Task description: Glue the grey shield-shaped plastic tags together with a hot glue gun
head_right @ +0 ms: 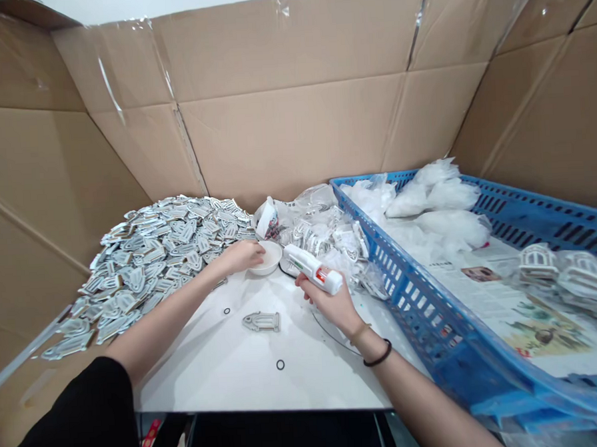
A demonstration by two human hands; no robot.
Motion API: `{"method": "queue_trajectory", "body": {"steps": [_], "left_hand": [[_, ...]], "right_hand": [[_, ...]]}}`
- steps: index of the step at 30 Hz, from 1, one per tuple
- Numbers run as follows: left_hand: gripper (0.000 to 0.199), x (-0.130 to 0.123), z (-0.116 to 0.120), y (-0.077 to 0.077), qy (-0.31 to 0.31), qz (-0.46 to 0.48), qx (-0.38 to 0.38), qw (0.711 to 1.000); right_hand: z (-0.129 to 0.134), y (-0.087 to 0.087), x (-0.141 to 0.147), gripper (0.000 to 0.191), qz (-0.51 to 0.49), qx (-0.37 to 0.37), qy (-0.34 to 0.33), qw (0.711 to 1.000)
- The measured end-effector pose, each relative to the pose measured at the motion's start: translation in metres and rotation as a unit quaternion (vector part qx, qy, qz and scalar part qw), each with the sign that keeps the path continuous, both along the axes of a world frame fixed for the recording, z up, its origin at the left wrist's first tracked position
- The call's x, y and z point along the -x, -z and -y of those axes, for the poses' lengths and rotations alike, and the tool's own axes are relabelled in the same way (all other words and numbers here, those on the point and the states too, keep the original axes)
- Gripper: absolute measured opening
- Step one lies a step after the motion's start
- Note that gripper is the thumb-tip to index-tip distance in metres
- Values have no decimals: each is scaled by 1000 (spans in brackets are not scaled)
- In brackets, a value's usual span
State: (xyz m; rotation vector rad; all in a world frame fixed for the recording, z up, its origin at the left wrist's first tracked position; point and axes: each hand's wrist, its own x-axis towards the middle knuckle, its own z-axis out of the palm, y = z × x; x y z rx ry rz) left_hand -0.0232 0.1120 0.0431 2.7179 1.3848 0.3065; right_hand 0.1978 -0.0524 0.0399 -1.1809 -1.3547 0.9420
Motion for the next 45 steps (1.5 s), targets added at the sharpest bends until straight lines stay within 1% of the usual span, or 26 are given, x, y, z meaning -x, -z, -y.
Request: {"method": "queue_trajectory", "body": {"steps": [2,4,7,11,14,18,24,30,33,36,38,42,45], "left_hand": [[14,-3,-9,0,-6,-6,5,1000],[13,-3,-13,-1,-10,-8,4,1000],[10,-1,-10,-1,-8,2,-2,1000],[15,1,-3,3,-2,19,-5,1000],[16,0,-3,5,2,21,-6,1000],[11,-4,-6,7,18,14,-10,1000],[13,-8,-7,8,48,14,-1,999],[11,-8,-14,10,73,27,8,997],[12,-5,-14,10,70,54,-9,996],[15,-1,-12,10,50,87,-20,995],[21,2,-11,9,39,127,-20,991],[32,4,-6,8,39,223,-4,974],[39,3,-1,6,27,250,2,968]], "right_hand": [[1,0,0,15,-2,2,0,1000],[1,-1,1,13,-4,7,2,1000],[1,-1,0,12,-9,9,4,1000],[0,-1,1,14,-7,4,4,1000],[0,-2,1,15,-2,7,6,1000],[0,-1,2,17,-7,6,7,1000],[-1,0,1,17,10,6,11,1000],[-1,-1,1,15,4,6,12,1000],[-1,0,1,15,1,7,13,1000],[-1,0,1,16,5,6,11,1000],[-1,0,0,15,5,4,10,1000],[-2,1,0,14,-6,2,7,1000],[-2,2,0,14,-8,-1,9,1000]]}}
